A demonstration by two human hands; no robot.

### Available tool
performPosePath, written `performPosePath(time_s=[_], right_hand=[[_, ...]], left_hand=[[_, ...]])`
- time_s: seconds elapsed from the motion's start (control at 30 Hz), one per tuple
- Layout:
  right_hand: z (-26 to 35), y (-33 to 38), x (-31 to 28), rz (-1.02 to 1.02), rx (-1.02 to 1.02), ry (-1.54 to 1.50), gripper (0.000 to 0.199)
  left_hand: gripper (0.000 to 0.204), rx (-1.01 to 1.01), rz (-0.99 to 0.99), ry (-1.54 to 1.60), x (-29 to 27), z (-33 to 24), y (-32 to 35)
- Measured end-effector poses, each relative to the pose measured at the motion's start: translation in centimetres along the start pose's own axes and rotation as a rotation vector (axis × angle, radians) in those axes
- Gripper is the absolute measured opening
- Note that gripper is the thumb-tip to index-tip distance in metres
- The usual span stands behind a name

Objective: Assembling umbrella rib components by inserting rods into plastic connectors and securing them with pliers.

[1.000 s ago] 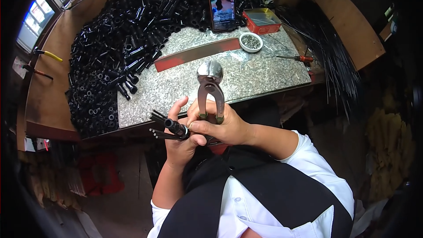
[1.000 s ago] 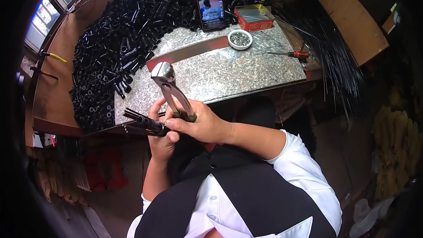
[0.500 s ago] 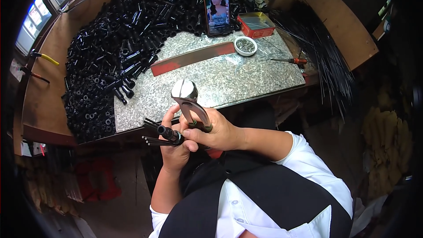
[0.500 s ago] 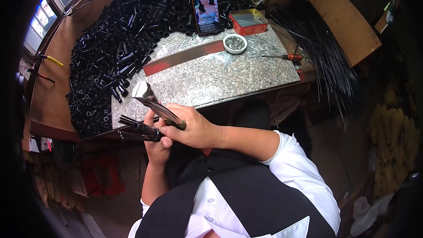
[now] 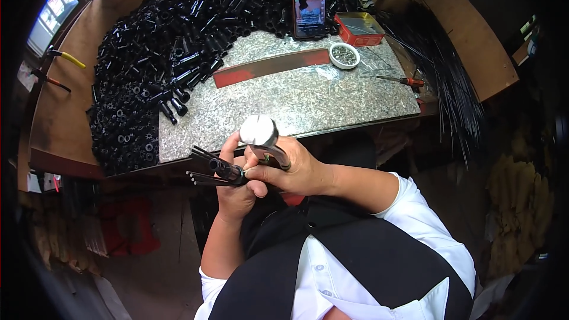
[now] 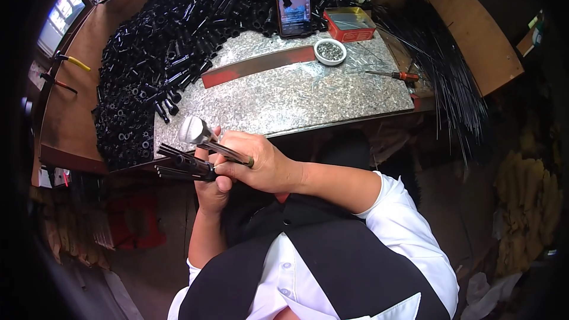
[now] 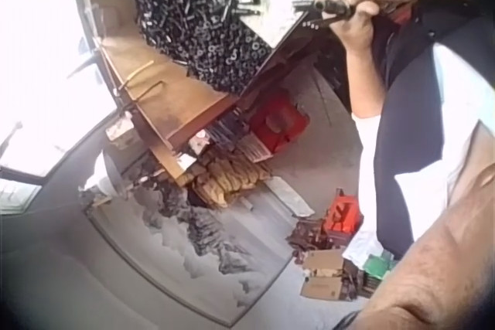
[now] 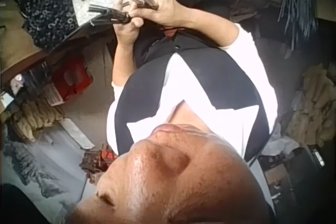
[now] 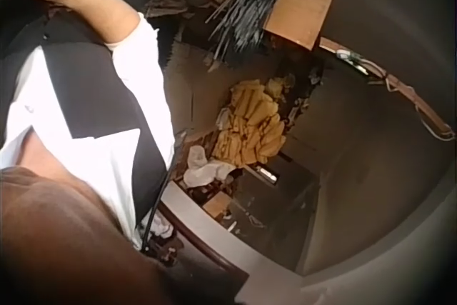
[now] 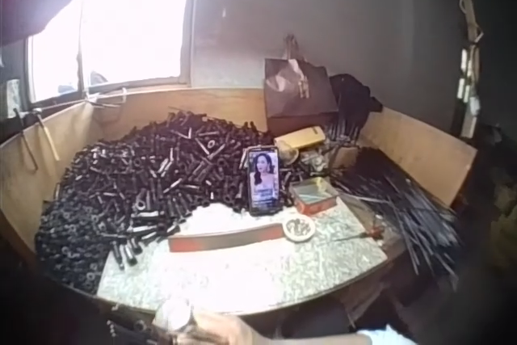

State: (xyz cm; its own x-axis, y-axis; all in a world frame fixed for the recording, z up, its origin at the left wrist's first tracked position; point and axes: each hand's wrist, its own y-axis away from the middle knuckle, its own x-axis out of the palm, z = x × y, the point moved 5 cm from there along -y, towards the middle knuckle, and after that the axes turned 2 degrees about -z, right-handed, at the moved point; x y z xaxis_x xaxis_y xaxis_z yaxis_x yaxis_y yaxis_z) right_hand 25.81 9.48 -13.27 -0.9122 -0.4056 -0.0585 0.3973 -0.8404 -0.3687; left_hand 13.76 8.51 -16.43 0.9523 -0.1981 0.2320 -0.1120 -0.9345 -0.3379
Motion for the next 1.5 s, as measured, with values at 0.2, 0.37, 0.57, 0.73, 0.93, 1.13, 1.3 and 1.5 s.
performPosePath(time_s=[0.2, 0.37, 0.57, 0.73, 0.93, 1.13, 1.3, 1.5], right_hand=[[0.0, 0.3, -1.4, 0.096, 0.224, 0.228, 0.039], [1.4, 1.8, -3.5, 0.236, -0.053, 0.654, 0.056], [3.3, 3.2, -2.7, 0.322, -0.109, 1.079, 0.067], [3.8, 3.3, -2.8, 0.214, -0.221, 1.196, 0.066], [4.5, 3.0, -3.4, 0.166, -0.361, 1.369, 0.060], [5.4, 2.8, -3.6, 0.217, -0.406, 1.459, 0.056], [5.4, 2.8, -3.7, 0.291, -0.280, 1.380, 0.062], [4.6, 3.0, -3.7, 0.311, -0.101, 1.200, 0.068]], left_hand=[[0.108, -0.119, 0.121, 0.277, -1.7, 0.2, -0.3], [0.097, -0.112, 0.083, 0.371, -3.9, 0.6, -0.1], [0.080, -0.190, 0.086, 0.131, -4.5, 1.4, 0.2], [0.077, -0.273, 0.140, 0.173, -4.8, 2.3, 0.2], [0.080, -0.248, 0.123, 0.121, -3.2, 1.4, -0.3], [0.075, -0.249, 0.100, 0.074, -2.7, 1.2, 0.0], [0.067, -0.071, 0.020, -0.113, -2.3, 0.4, -0.5], [0.062, -0.154, 0.006, -0.119, -3.0, 0.8, -0.2]])
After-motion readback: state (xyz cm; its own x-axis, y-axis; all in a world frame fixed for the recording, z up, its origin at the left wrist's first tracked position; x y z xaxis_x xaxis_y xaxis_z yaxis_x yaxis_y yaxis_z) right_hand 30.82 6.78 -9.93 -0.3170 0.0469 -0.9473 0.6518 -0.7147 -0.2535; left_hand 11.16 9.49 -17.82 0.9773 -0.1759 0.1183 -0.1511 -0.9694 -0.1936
